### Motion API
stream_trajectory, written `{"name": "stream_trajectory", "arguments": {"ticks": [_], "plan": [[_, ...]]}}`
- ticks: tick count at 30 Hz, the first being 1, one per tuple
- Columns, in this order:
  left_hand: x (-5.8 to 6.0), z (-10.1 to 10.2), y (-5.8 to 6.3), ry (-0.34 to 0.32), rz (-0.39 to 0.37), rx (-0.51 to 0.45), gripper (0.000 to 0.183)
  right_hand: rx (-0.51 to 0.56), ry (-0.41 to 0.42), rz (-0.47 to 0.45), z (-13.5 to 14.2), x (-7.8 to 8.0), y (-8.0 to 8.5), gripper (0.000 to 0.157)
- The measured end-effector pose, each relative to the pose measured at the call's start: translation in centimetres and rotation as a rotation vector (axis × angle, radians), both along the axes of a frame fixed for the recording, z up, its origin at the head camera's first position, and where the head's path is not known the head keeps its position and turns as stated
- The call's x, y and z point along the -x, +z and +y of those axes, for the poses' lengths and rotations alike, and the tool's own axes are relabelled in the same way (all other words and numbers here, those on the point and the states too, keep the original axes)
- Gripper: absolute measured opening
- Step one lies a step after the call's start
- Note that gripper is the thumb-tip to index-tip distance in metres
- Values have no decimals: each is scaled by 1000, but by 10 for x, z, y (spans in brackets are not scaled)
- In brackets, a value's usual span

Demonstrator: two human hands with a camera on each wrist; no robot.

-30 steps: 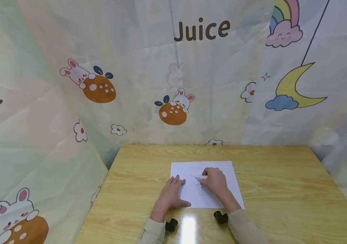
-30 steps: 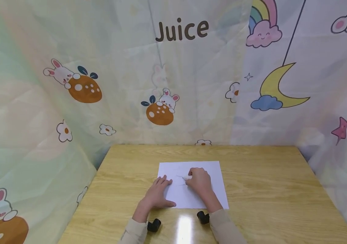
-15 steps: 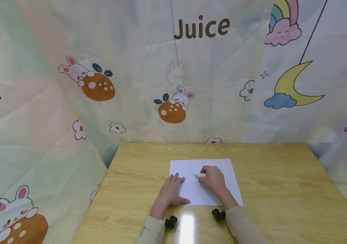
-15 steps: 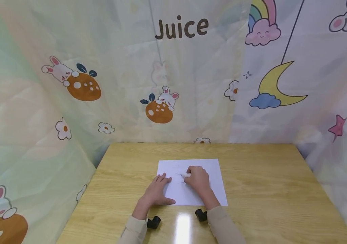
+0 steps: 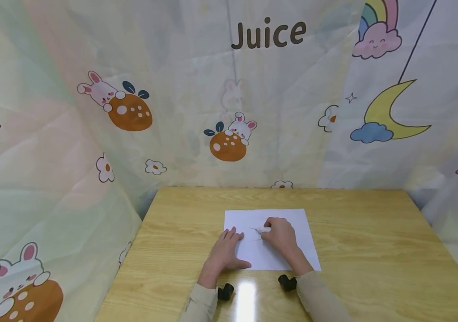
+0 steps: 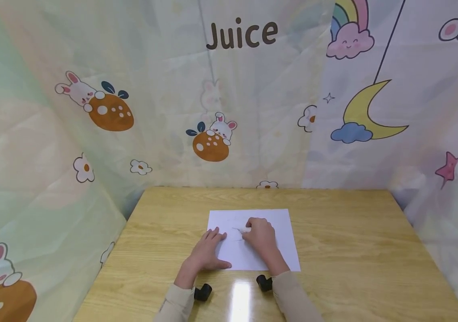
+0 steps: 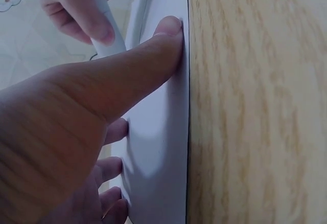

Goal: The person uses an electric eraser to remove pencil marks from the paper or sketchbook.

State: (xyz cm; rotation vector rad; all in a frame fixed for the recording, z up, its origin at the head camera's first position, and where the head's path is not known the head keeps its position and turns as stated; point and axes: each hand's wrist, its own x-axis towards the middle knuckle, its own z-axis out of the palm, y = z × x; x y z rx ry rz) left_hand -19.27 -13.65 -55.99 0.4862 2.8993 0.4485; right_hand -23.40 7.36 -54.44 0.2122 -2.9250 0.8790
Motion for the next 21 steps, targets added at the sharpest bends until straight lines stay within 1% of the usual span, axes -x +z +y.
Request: {"name": "stream_trajectory", "arguments": {"ticks": [3,7,12,15,17,21], "plan": [[2,0,-1,2,-3,6,96,0,4,-1,0,2,1,17],[4,0,-2,-2,-6,9,96,7,-14,-45,0,1,4,15],[4,1,-2,-6,3,6,96,-8,-13,-11,-2,1,4,16],[2,1,-2,-10,-8,14,96,-15,-15,-23,-2,-2,2,16],[1,1,-2,-9,-10,13,96,-9,-18,-30,-2,-3,1,16],[1,1,-3,1,-5,8,96,6,-12,0,-2,-1,1,17]]}}
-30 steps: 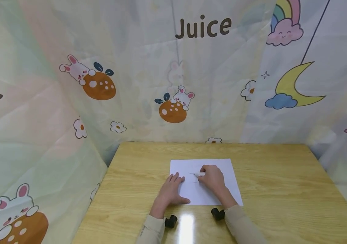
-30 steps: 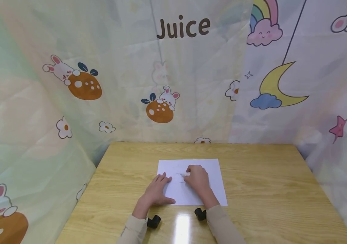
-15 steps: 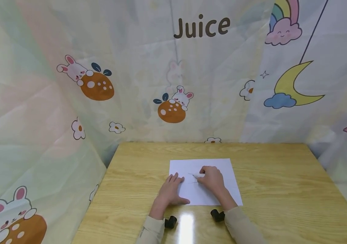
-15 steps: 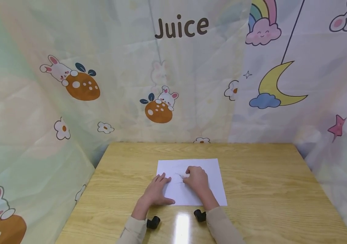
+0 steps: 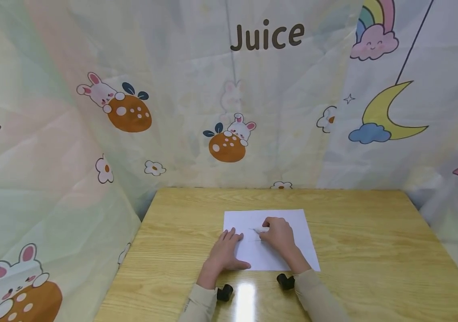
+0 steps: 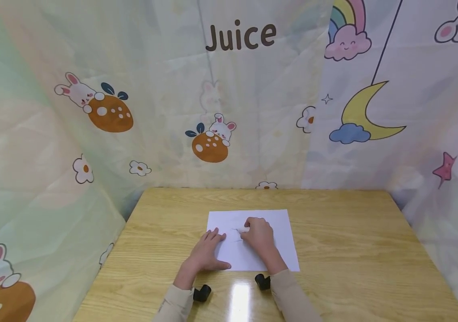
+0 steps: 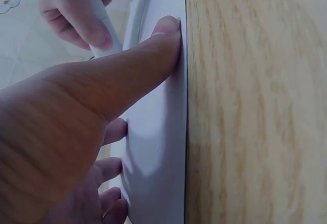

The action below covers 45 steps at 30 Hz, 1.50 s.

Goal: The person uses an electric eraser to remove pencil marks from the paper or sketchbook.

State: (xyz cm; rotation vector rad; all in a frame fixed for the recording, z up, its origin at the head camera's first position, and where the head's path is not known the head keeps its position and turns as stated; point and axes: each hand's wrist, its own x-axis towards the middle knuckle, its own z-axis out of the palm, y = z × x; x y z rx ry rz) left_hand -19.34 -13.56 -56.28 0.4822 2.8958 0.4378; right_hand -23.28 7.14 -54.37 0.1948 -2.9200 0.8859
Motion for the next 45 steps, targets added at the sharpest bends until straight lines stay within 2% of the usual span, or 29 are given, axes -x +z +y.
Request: {"name": "stream_trajectory", "arguments": {"ticks": [6,10,16,20,25,34,39,45], "plan": [[2,-1,-1,-1,2,0,96,4,-13,-34,-2,2,-2,17],[1,-1,0,1,14,-5,96,14,-6,3,-4,2,-2,16],[2,-2,2,-5,12,-8,95,25,-26,-10,-5,-1,-1,15],[2,-2,3,1,17,-21,95,32,-18,32,-6,1,-1,15],[1,-2,2,-4,8,-10,96,16,-14,-3,-6,-1,-2,16],[0,-1,1,-3,16,6,96,15,-16,-4,-7,-3,-2,17],[1,0,0,-2,22,4,95,13,-9,25,-8,-1,-2,16],[2,0,3,8,7,-4,95,22,-23,3,-10,0,-1,16]]}}
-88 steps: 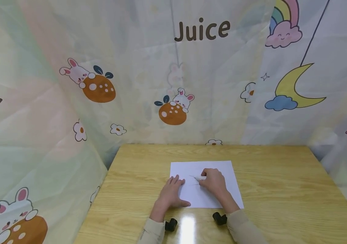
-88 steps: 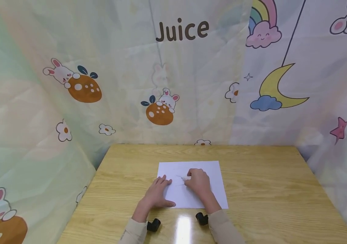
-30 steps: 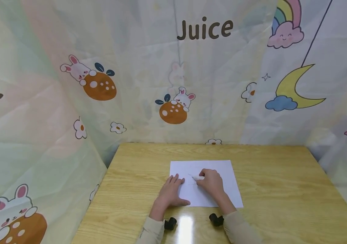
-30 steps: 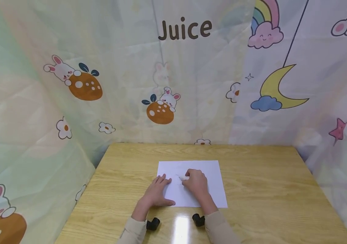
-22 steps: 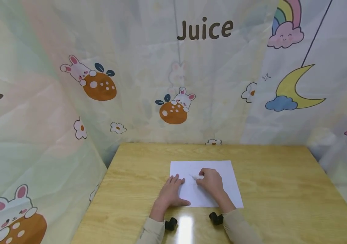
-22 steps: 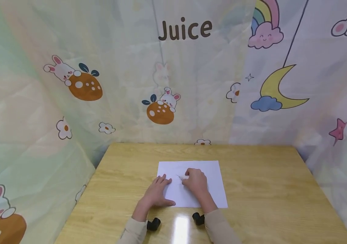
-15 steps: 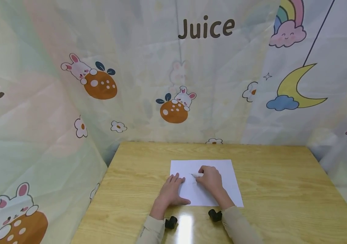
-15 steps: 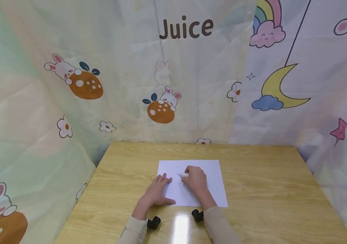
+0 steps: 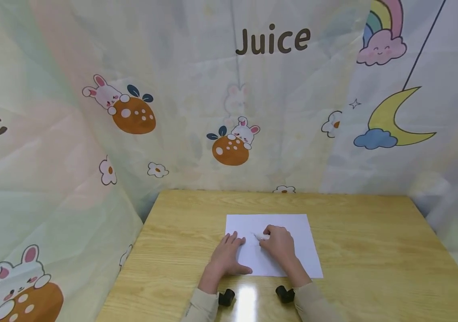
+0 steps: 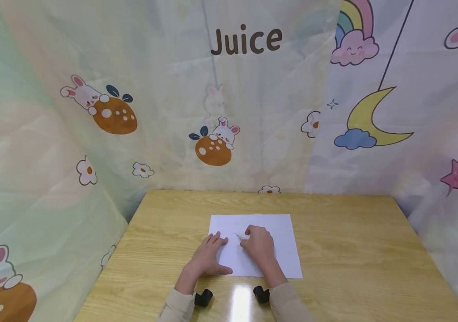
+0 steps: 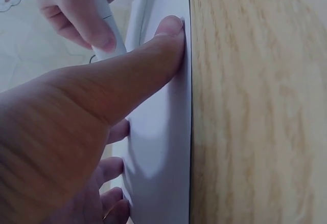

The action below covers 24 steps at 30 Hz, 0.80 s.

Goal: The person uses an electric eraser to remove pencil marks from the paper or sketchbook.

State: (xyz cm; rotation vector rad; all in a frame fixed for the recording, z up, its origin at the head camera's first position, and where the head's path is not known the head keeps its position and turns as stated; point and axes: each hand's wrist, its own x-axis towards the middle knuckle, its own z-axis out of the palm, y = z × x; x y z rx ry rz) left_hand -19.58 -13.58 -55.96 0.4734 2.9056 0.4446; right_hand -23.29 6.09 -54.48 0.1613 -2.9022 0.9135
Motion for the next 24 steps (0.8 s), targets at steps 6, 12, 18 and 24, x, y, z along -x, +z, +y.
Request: {"name": "stream_trajectory", "arguments": {"ticks": [6,12,18,24], "plan": [[0,2,3,12,11,15,95,-4,12,16,-3,0,1,17],[2,0,4,10,13,20,95,10,1,23,-6,-1,2,16],[0,-3,5,11,-3,15,96,19,-4,18,-8,-3,1,17],[-3,0,2,-11,9,22,95,27,-26,22,-6,-8,-3,16]]}}
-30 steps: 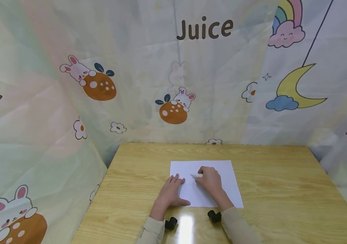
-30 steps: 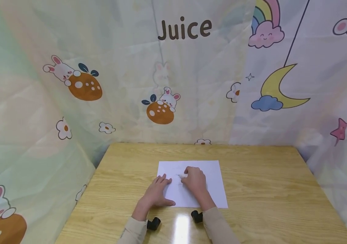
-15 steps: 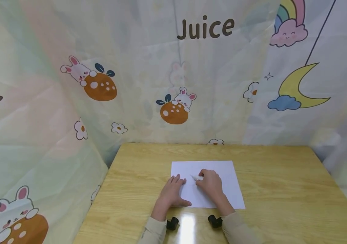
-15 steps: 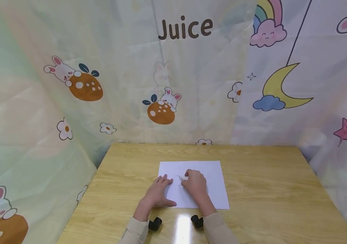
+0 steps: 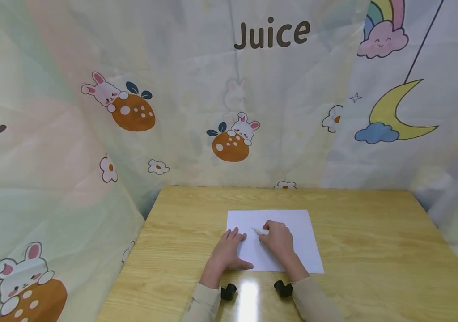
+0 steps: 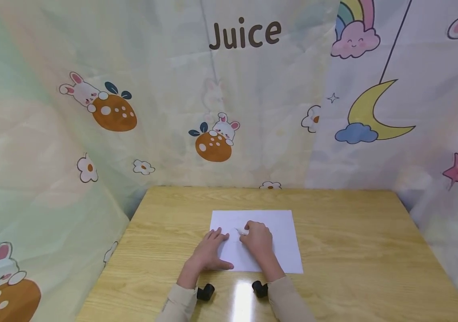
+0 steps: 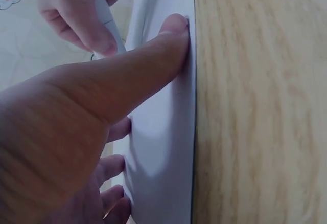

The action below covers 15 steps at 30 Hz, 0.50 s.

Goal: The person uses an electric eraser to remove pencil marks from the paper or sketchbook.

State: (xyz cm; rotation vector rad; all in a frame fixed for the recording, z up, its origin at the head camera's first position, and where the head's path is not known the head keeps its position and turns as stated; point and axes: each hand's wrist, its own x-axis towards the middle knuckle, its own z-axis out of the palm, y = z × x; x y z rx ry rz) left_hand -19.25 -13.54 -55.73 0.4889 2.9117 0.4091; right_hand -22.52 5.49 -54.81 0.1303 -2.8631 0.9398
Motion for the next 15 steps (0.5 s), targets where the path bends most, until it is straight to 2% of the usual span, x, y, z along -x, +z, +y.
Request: {"name": "stream_trajectory", "arguments": {"ticks": [5,7,11,15], "plan": [[1,1,-3,-2,-19,-4,95,2,-12,12,0,1,-3,16],[3,1,-4,4,-9,-5,95,-3,-7,27,-1,2,-3,16],[4,0,-4,10,-11,-1,96,-9,-13,-7,-3,3,-4,17],[6,0,-3,4,1,-12,95,-20,-19,18,-4,6,-3,17]]}}
